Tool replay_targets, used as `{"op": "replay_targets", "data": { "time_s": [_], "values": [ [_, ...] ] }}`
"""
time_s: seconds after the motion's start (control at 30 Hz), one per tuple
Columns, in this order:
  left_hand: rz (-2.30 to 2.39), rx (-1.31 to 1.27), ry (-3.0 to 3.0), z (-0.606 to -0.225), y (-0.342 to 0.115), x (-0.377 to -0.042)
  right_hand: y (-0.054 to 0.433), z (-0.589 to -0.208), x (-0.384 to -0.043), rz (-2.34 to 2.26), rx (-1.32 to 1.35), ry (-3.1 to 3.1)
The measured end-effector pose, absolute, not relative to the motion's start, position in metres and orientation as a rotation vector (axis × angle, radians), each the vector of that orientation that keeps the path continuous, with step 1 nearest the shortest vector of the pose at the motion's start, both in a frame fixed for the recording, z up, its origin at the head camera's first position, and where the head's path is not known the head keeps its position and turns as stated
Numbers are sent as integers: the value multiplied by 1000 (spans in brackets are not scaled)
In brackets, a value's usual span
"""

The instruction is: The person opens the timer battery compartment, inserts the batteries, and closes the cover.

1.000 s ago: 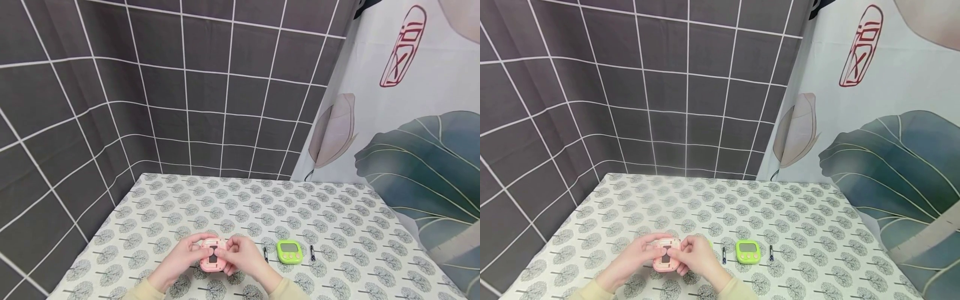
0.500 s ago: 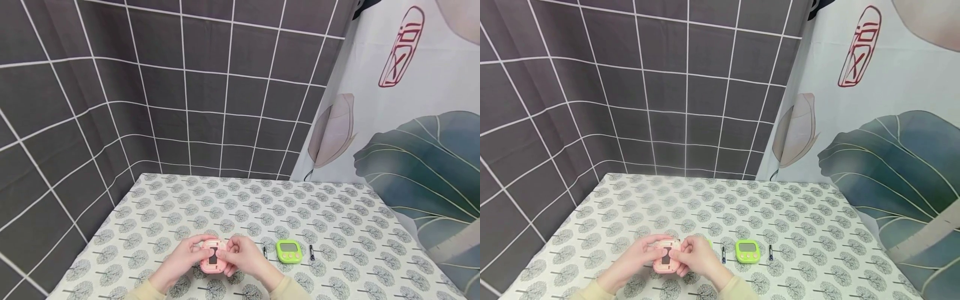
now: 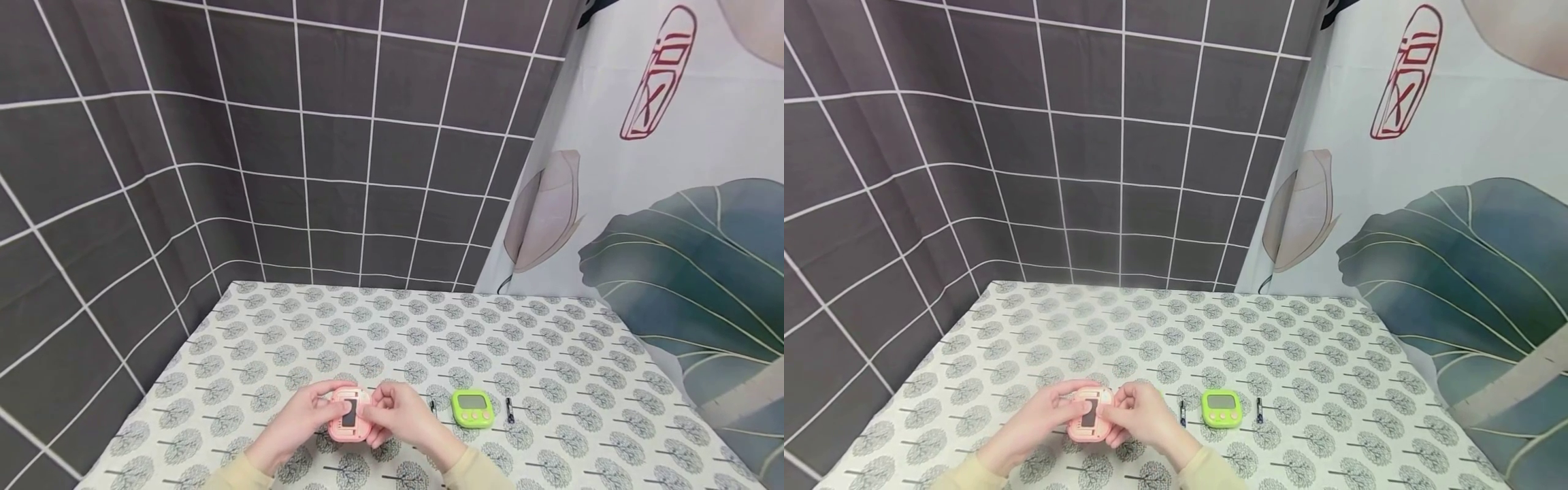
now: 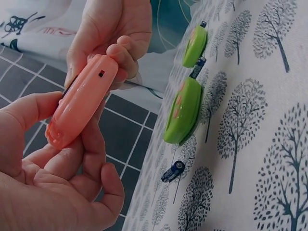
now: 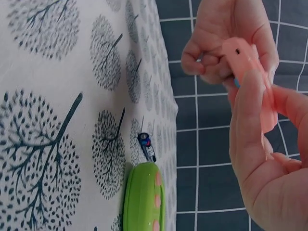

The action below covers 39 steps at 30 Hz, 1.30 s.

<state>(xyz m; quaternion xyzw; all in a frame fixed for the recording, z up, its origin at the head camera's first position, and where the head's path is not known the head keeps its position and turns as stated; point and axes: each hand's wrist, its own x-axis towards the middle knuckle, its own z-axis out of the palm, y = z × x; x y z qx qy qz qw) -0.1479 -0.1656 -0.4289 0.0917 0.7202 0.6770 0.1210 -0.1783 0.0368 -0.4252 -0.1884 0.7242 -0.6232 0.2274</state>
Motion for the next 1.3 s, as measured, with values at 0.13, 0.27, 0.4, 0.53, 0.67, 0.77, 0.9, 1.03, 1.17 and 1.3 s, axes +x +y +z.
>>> {"op": "replay_targets", "data": {
  "time_s": [0.13, 0.27, 0.4, 0.53, 0.67, 0.77, 0.9, 1.03, 1.17, 1.3],
  "values": [
    [1977, 274, 2090, -428, -166, -148, 38, -425, -178, -1721, -529, 1964],
    [1982, 282, 2079, -427, -166, -148, 39, -424, -178, -1728, -540, 1955],
    [1971, 282, 2101, -425, -166, -149, 38, -426, -179, -1738, -537, 1964],
    [1971, 275, 2113, -426, -167, -150, 39, -427, -178, -1754, -529, 1927],
    [1984, 273, 2086, -428, -168, -149, 39, -426, -178, -1755, -530, 1903],
    [1988, 275, 2075, -430, -169, -149, 38, -426, -178, -1753, -527, 1893],
    [1990, 274, 2075, -431, -171, -149, 38, -426, -178, -1741, -528, 1898],
    [2003, 268, 2067, -432, -173, -149, 38, -426, -179, -1723, -527, 1930],
    [2019, 259, 2051, -434, -173, -149, 38, -424, -179, -1685, -549, 2027],
    [2022, 249, 2048, -434, -173, -149, 38, -423, -179, -1660, -575, 2139]
  ]
}}
